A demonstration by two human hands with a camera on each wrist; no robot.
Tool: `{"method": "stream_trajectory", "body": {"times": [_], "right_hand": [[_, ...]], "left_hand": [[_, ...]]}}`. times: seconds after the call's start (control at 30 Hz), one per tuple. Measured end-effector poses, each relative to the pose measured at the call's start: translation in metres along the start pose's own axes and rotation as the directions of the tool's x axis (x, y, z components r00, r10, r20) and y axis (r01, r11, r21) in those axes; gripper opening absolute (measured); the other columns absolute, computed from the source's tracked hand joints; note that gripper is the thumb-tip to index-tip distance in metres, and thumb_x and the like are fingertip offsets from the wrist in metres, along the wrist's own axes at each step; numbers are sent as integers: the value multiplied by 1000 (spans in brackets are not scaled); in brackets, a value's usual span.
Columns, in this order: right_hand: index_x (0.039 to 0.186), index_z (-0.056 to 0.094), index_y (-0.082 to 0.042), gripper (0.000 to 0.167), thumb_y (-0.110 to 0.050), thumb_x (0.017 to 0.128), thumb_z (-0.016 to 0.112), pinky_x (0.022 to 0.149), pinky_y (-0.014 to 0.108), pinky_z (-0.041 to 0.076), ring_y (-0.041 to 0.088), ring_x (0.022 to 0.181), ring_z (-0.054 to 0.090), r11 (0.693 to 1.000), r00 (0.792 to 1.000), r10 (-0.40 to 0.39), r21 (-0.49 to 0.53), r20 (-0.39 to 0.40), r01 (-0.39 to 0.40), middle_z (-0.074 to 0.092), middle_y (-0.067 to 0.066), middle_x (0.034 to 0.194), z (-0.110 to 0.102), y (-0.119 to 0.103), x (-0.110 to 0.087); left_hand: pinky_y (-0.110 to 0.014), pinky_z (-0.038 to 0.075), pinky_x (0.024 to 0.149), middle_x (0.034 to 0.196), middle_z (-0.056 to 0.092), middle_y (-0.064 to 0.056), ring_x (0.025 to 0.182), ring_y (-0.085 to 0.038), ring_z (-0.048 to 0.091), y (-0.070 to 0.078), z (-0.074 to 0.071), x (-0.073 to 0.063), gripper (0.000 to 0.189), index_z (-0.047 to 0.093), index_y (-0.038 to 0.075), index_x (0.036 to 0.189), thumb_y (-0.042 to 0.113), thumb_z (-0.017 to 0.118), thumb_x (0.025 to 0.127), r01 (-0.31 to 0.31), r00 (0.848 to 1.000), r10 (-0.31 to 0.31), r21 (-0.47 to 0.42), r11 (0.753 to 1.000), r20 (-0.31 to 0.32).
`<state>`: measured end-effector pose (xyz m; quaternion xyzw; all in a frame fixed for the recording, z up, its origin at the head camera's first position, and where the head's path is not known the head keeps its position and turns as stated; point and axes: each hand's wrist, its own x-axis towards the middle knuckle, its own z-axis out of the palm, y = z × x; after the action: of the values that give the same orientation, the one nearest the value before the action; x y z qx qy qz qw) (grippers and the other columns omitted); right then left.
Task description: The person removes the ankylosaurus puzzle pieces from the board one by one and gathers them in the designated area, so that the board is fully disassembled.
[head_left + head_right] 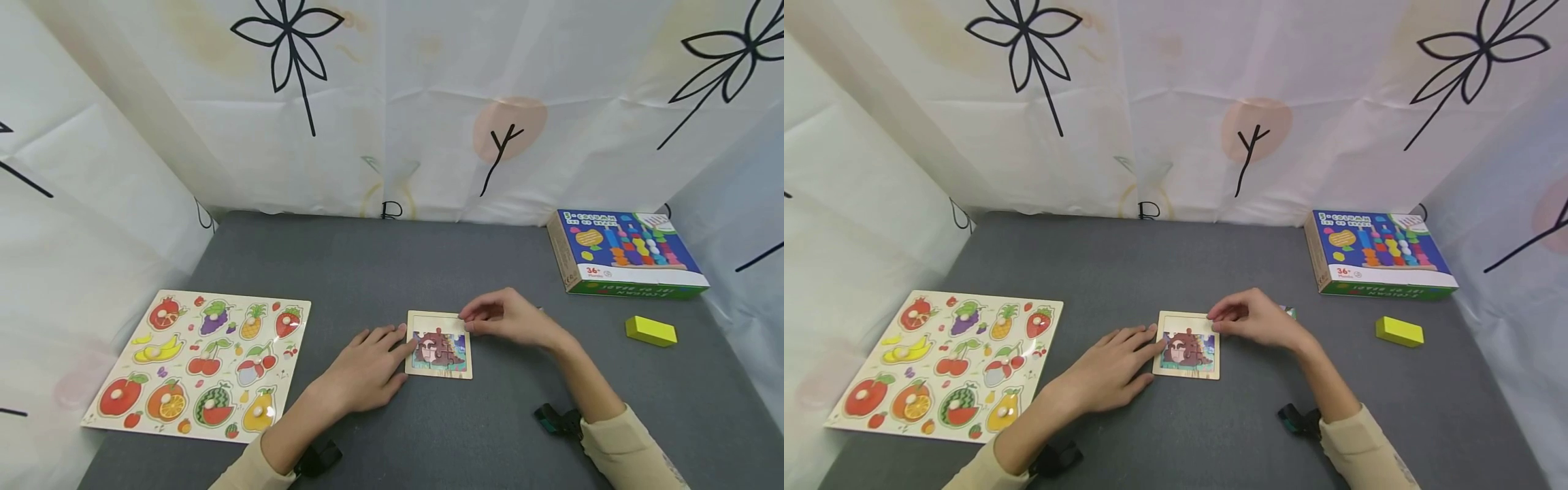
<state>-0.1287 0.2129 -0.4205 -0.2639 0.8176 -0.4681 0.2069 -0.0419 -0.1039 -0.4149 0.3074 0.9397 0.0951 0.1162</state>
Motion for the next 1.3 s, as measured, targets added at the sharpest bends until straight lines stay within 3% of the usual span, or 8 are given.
{"method": "stream_trajectory", "body": {"times": [0.37,0.57,0.7,1.03,1.3], "right_hand": [[117,79,1,17,-7,103,73,80,23,61,7,87,72,997,992,-70,26,101,68,82,15,105,29,-15,26],[120,76,4,21,-9,104,71,80,24,62,16,84,75,999,988,-42,33,151,37,81,18,101,42,-23,40],[121,75,5,23,-10,105,70,77,25,63,16,82,76,1000,984,3,14,177,-5,82,18,98,46,-26,45],[120,75,8,21,-6,106,67,67,29,63,16,74,77,1000,977,20,-4,215,-19,82,18,95,47,-26,52],[118,75,6,19,-6,106,67,66,26,60,13,71,74,1000,973,26,-15,231,-23,82,16,95,50,-30,52]], "left_hand": [[-60,44,125,170,50,-8,157,-30,49,-2,2,2,57,54,18,161,36,65,108,5,1000,-5,-9,1000,0],[-60,44,125,170,51,-8,157,-29,49,-3,2,2,58,53,16,160,36,66,108,10,1000,-10,-3,1000,0],[-61,44,125,170,50,-9,157,-29,48,-2,1,1,59,52,15,161,36,67,107,1,1000,-1,-10,1000,2],[-66,44,123,172,46,-14,158,-34,45,-5,1,1,50,57,33,156,34,67,108,-65,998,65,-2,998,18],[-67,44,123,172,46,-14,158,-35,45,-5,0,0,49,59,36,155,32,68,107,-73,997,74,-10,997,28]]}}
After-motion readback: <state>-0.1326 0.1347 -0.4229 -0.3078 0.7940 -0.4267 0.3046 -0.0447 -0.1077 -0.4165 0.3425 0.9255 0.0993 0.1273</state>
